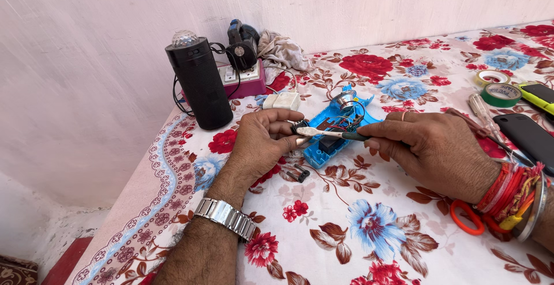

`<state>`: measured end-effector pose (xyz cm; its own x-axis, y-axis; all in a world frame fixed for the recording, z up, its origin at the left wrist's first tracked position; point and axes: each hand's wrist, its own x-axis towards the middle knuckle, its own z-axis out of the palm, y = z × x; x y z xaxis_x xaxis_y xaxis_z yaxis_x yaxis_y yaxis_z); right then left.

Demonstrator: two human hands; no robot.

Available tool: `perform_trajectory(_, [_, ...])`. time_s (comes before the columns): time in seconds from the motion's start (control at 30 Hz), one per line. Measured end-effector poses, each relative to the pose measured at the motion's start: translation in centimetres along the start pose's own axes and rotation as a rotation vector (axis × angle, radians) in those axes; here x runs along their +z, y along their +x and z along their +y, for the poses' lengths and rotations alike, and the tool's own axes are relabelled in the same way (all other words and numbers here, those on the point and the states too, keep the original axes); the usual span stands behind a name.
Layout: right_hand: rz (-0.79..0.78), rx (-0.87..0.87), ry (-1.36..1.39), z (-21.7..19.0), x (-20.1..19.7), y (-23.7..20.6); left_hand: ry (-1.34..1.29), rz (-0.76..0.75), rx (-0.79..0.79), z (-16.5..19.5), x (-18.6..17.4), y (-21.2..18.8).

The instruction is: The person pries open the blue plastic housing of a flashlight, separates its halves, and removes the internal battery pack and wiring. They then brush the internal components and battery with a toothbrush and reposition the battery pack in the housing.

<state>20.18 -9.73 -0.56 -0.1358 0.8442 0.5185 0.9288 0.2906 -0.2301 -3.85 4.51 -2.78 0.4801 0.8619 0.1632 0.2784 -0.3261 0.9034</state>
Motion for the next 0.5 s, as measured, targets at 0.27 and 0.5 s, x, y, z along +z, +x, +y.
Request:
perform_trajectory(0.27, [0.044, 0.027, -0.066, -0.24, -0.22, -0.06, -0.073, -0.022, 0.005, -0.14, -0.17, 0.11])
perform_trajectory(0.5, [0.066, 0.005, -0.154, 0.02, -0.02, -0.03, -0.052, -0.018, -0.002, -0.14, -0.14, 0.09])
